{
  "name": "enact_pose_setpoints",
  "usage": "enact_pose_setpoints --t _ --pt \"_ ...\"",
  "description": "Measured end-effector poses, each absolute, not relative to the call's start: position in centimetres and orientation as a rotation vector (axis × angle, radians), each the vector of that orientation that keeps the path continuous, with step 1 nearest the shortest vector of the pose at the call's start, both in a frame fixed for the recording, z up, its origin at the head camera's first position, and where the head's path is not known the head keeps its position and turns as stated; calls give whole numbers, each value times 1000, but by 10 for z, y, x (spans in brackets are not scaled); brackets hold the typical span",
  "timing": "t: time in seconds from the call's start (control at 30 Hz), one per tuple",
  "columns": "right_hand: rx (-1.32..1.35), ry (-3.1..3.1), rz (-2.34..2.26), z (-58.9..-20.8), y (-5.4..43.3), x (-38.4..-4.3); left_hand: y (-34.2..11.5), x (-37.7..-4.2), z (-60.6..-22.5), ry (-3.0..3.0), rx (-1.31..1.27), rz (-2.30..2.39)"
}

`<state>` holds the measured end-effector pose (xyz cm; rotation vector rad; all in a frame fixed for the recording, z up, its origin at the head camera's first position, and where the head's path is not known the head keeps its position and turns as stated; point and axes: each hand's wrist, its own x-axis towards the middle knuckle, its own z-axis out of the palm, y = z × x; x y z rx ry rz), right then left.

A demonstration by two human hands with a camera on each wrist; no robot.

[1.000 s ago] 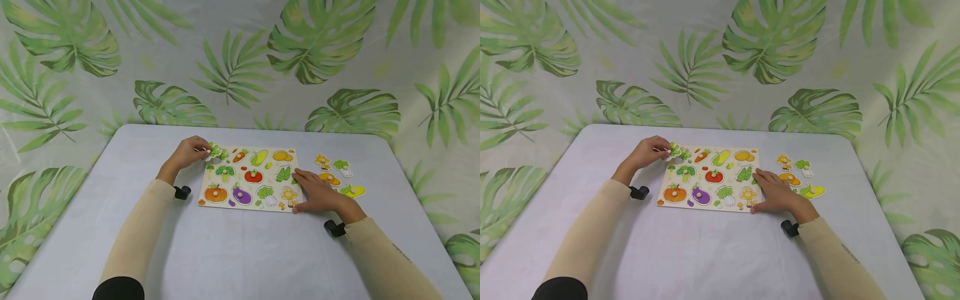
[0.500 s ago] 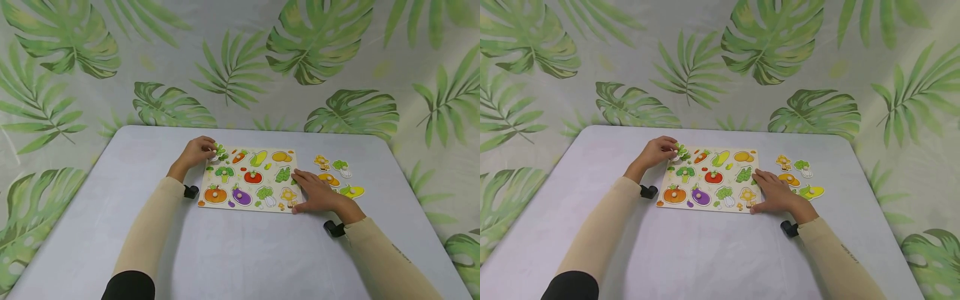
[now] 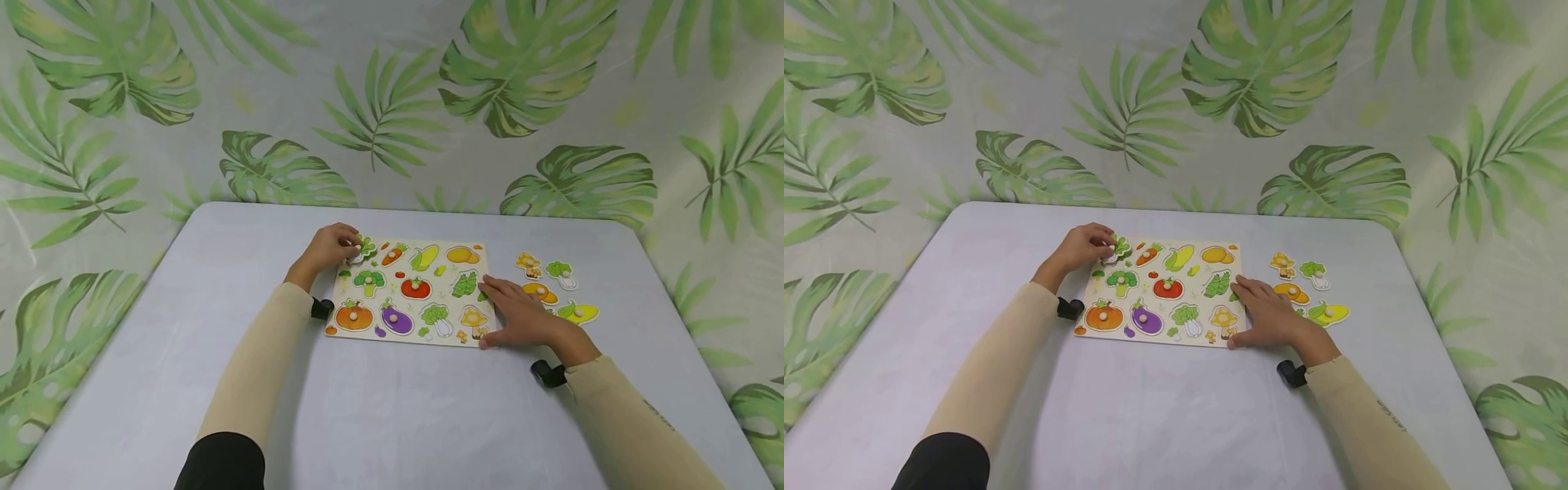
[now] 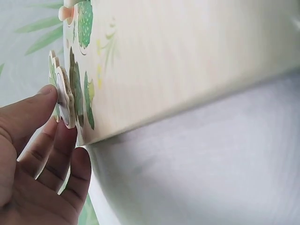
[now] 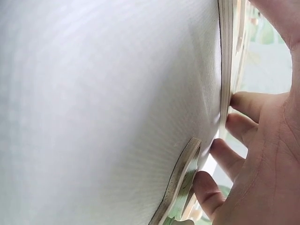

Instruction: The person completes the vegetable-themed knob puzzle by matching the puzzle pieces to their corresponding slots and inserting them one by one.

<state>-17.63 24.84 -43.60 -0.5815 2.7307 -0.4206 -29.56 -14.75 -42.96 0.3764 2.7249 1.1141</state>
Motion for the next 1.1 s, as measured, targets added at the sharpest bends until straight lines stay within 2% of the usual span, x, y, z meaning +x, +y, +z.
enact_pose_setpoints --t 1.1 --pt "-574 2739 -415 -435 247 -176 -141 -302 -432 2770 383 892"
